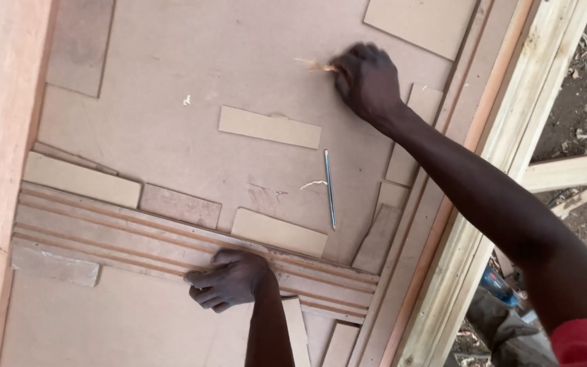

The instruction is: Cutting small wooden pieces with a circular saw and arranging them into a pattern on a larger wooden panel.

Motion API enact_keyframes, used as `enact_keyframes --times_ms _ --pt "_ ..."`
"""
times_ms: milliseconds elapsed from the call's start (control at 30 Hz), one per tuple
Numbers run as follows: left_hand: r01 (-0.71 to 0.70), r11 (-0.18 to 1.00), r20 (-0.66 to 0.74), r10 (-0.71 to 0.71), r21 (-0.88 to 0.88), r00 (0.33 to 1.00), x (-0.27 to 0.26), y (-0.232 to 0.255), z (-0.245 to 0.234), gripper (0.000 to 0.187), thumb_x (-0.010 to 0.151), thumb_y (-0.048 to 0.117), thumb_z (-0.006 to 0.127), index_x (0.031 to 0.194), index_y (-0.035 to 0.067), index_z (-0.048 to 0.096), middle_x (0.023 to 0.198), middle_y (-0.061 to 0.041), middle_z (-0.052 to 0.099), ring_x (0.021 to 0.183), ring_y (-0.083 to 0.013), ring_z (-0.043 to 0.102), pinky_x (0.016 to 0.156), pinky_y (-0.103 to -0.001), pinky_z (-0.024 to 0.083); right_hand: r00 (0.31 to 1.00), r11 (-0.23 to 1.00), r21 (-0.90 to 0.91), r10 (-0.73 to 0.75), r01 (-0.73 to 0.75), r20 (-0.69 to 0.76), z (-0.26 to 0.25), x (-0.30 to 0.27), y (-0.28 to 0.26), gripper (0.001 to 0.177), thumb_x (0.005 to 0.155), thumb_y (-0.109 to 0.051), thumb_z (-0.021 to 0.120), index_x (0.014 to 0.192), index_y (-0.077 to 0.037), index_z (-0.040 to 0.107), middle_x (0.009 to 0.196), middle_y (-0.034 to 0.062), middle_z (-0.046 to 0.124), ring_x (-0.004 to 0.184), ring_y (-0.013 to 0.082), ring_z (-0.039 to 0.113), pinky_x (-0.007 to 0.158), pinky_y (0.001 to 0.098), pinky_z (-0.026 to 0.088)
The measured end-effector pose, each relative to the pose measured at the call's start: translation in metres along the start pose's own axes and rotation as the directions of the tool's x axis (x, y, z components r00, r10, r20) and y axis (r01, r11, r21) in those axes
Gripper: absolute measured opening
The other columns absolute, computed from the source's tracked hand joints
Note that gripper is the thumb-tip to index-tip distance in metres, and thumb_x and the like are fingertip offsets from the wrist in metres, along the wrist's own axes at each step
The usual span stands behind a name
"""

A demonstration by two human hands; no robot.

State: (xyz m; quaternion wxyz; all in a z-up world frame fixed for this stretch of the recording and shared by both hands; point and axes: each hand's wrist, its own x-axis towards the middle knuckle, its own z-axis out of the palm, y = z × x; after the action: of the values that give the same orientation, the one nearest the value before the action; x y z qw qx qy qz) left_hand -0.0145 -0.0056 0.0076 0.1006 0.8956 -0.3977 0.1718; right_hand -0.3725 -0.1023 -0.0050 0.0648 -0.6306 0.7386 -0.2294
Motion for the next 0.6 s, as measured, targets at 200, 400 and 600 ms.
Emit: enact_keyframes --times_ms 200,400,600 --pt "0.001 1.000 -0.008 -0.001 -0.003 1.000 0.003 0.001 -0.001 0.048 0.100 0.028 0.043 0.139 0.001 0.048 0.121 -0.019 0.051 0.104 -0.0401 0.050 0.087 -0.050 0.039 0.517 0.860 -0.285 0.488 -0.424 0.703 -0.088 0.031 -0.043 0.087 0.080 -0.055 0.072 0.158 -0.035 0.038 0.125 -0.0050 0.069 0.112 0.0283 0.068 0.086 0.0475 0.055" --pt "0.008 1.000 0.007 -0.008 -0.017 1.000 0.003 0.004 -0.004 0.047 0.100 0.026 0.043 0.140 0.001 0.048 0.123 -0.019 0.051 0.105 -0.0401 0.050 0.088 -0.050 0.039 0.990 0.994 -0.108 0.036 -0.021 0.137 -0.039 0.051 0.060 0.045 0.092 -0.013 0.061 0.134 0.003 0.059 0.120 0.0310 0.066 0.102 0.0514 0.059 0.076 0.0595 0.050" --pt "0.010 1.000 0.012 -0.010 -0.016 1.000 0.004 0.003 -0.002 0.048 0.099 0.025 0.045 0.139 0.000 0.048 0.122 -0.019 0.050 0.105 -0.0399 0.049 0.087 -0.050 0.038 0.962 0.928 -0.256 0.250 -0.271 -0.112 0.057 0.060 0.177 0.027 0.107 -0.026 0.064 0.088 -0.012 0.053 0.074 0.0108 0.056 0.063 0.0319 0.053 0.052 0.0494 0.039"
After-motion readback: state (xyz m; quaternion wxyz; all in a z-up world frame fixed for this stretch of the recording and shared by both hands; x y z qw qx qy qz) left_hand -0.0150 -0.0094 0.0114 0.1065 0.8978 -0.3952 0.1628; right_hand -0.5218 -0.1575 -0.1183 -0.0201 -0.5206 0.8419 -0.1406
